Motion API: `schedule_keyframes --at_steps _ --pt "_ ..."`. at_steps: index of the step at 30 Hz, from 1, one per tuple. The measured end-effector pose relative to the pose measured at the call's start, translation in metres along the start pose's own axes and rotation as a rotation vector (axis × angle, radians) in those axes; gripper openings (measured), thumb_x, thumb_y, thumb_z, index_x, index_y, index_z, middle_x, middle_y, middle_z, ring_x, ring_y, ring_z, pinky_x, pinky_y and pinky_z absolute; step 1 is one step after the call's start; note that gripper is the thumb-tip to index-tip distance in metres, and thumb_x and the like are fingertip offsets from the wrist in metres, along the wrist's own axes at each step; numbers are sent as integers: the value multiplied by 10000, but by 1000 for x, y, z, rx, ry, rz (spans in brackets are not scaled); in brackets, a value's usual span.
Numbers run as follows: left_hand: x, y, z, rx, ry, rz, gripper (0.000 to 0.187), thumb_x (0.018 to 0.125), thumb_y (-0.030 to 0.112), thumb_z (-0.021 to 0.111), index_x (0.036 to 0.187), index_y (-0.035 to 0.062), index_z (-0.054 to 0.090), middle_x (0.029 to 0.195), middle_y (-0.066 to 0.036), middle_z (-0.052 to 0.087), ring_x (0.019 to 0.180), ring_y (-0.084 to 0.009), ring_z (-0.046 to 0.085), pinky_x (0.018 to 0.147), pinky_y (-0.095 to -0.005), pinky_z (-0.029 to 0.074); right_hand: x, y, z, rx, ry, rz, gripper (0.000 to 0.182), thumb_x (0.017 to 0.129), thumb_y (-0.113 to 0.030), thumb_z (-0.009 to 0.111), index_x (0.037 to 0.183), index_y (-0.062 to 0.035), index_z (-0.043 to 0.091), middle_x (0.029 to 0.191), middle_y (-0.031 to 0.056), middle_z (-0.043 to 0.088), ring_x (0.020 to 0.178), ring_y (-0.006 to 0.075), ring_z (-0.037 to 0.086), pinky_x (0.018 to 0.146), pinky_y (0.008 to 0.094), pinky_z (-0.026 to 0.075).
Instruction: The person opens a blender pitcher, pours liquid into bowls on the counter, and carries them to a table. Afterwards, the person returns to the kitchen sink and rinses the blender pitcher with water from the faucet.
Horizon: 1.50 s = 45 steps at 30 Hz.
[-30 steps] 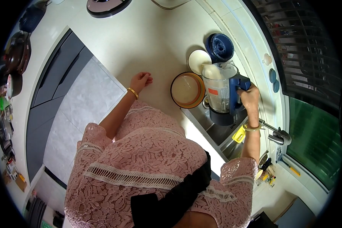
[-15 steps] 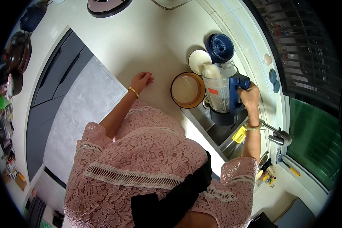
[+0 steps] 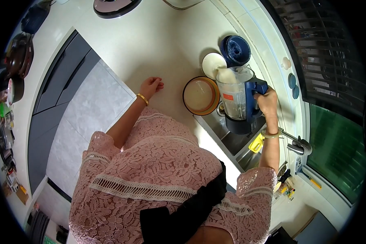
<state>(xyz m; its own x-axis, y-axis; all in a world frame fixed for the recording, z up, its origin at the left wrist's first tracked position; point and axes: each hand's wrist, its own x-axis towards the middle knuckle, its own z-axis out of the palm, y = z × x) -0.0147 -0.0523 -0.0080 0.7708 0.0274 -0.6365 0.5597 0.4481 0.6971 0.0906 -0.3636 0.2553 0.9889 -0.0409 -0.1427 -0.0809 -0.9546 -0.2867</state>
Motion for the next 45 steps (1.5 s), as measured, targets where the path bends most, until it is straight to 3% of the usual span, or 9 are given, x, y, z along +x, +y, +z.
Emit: schedule_keyframes --at_steps 22,34,45 --pt "-3 -2 0 22 -6 2 239 868 225 456 989 37 540 835 -49 604 728 -109 579 650 -220 460 -3 5 1 13 8 -9 200 566 -53 602 719 64 551 621 184 568 580 260 569 569 316 442" --pt "0 -3 -1 50 -33 1 248 863 211 458 1000 19 536 846 -68 600 744 -127 584 665 -232 473 -30 59 21 355 121 31 284 565 41 632 841 13 569 706 32 604 634 90 524 615 230 428" --pt "-6 2 6 64 -18 -19 240 851 190 471 971 -6 537 833 -94 605 722 -146 596 644 -234 483 -78 56 21 546 253 53 214 592 88 618 749 -16 516 674 -35 486 644 54 424 608 176 368"
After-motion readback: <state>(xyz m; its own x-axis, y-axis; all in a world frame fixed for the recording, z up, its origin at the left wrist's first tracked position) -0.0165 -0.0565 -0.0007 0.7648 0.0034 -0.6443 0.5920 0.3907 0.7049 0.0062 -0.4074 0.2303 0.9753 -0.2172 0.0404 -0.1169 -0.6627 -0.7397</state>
